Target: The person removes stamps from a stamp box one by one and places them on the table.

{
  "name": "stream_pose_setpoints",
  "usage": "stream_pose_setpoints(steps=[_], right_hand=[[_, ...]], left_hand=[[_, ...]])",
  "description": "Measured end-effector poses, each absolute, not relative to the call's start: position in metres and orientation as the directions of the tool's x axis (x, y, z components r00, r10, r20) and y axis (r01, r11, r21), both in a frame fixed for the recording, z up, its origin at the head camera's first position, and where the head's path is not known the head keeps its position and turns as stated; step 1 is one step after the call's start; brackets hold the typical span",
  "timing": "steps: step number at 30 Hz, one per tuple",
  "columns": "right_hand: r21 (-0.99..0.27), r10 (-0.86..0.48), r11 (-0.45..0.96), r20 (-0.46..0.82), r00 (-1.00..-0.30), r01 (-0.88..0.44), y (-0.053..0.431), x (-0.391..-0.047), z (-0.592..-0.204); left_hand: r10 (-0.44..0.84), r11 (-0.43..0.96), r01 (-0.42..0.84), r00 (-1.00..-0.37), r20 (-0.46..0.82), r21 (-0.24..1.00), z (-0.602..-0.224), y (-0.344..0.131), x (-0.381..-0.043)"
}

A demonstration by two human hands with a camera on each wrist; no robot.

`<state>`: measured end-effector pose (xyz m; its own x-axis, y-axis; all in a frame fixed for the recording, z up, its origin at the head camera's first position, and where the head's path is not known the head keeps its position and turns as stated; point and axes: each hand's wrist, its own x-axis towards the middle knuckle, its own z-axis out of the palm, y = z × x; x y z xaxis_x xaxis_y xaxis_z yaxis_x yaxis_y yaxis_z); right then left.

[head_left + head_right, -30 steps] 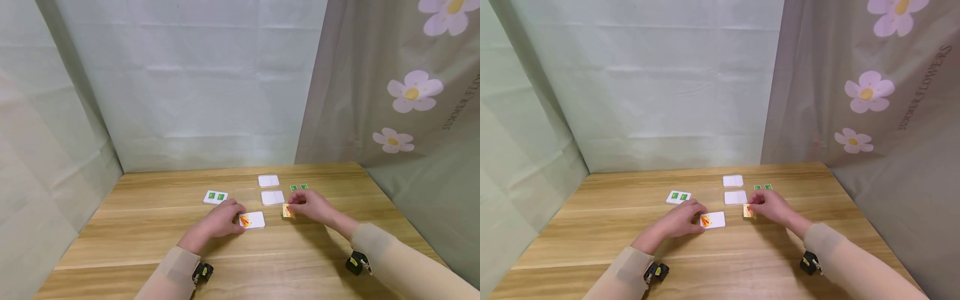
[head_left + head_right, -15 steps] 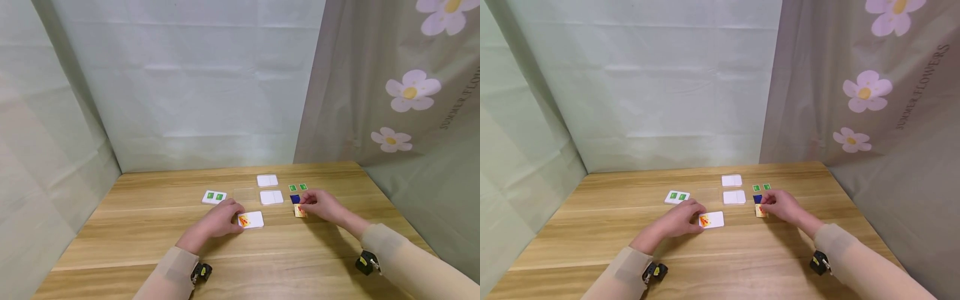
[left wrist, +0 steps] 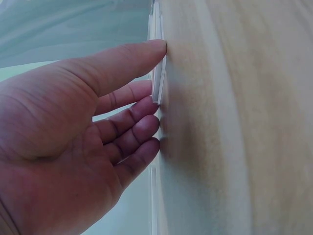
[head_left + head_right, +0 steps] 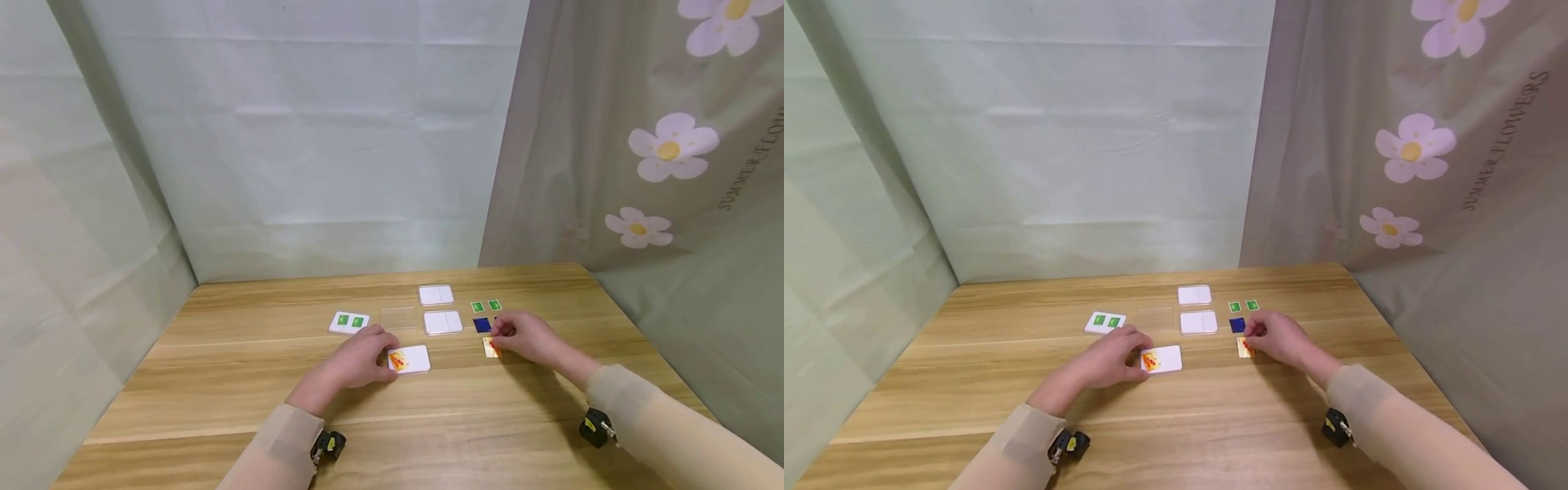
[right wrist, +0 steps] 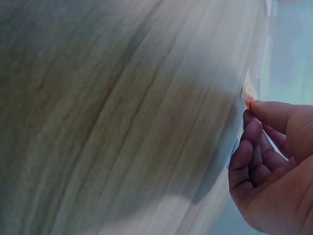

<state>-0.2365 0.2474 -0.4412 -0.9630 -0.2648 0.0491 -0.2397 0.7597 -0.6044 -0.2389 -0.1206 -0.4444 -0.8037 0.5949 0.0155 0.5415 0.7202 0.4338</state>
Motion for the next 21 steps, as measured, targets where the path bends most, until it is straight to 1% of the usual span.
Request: stream_pose_setpoints(steps=[6,15,21], right_hand=[[-0.561,-0.259,0.790,0.060,-0.964,-0.248,0.2465,-0.2368,-0.4440],[-0.534,-0.239,0.813,0.054,-0.969,-0.230,0.2451,-0.2373,-0.4434],[-0.517,-0.252,0.819,0.064,-0.966,-0.248,0.2449,-0.2379,-0.4442]], left_hand=[[0.595,0.722,0.542,-0.804,0.015,0.430,-0.4439,-0.1209,-0.2384],[0.607,0.713,0.559,-0.794,0.027,0.423,-0.4440,-0.1213,-0.2383],[0.606,0.714,0.560,-0.795,0.028,0.420,-0.4446,-0.1210,-0.2387]])
